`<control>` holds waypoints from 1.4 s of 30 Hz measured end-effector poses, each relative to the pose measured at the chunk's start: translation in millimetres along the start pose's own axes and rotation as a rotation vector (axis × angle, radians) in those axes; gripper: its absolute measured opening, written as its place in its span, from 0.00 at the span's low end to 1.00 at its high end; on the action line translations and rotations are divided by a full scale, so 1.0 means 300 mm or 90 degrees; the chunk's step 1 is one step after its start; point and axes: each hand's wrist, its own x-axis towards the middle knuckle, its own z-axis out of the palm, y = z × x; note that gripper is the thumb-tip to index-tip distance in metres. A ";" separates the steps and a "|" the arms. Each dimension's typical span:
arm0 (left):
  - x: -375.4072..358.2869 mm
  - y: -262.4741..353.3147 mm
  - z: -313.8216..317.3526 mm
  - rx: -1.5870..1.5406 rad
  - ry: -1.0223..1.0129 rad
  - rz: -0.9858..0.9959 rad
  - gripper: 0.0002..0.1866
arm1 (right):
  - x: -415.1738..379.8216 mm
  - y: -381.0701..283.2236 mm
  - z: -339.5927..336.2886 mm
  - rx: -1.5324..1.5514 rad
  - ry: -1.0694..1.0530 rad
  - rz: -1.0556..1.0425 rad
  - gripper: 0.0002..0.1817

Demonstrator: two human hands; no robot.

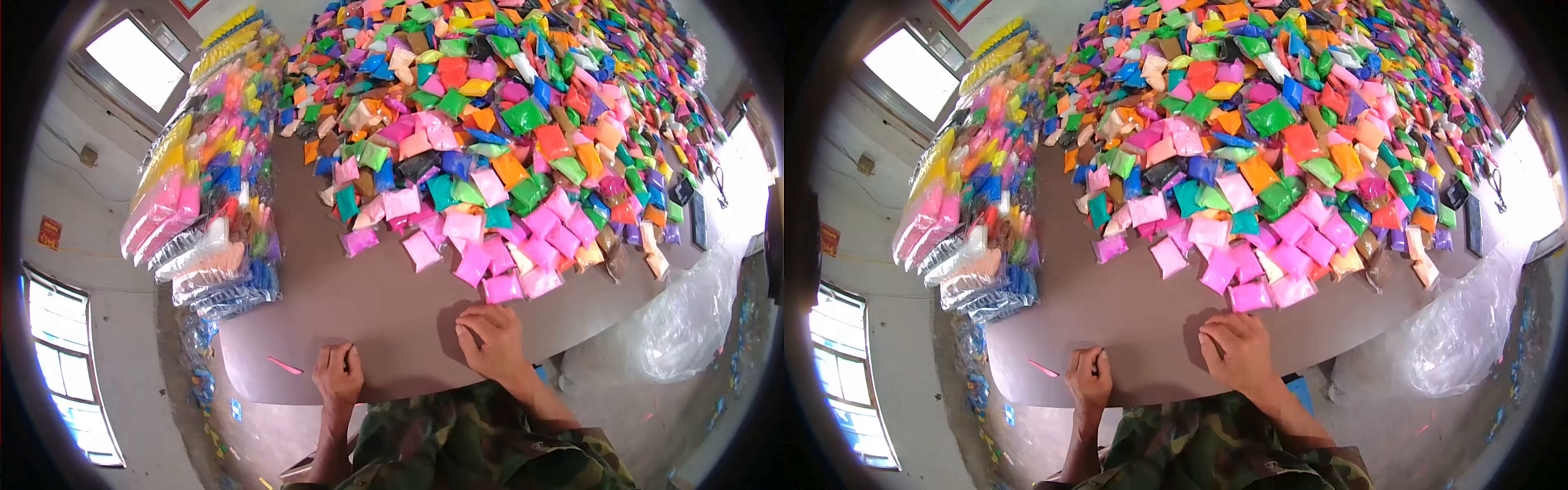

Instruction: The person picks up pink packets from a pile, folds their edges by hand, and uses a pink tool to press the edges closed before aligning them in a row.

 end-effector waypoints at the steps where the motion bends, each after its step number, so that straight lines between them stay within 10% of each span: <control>1: 0.003 0.018 -0.004 0.002 -0.001 0.011 0.08 | -0.008 -0.010 -0.004 -0.001 -0.004 0.003 0.05; 20: 0.487 0.343 0.351 -0.090 -0.002 0.296 0.31 | 0.038 0.012 -0.021 0.007 -0.061 0.047 0.07; 42: 0.506 0.282 0.338 -0.358 -0.041 -0.031 0.14 | 0.065 0.013 -0.022 0.020 -0.082 0.051 0.10</control>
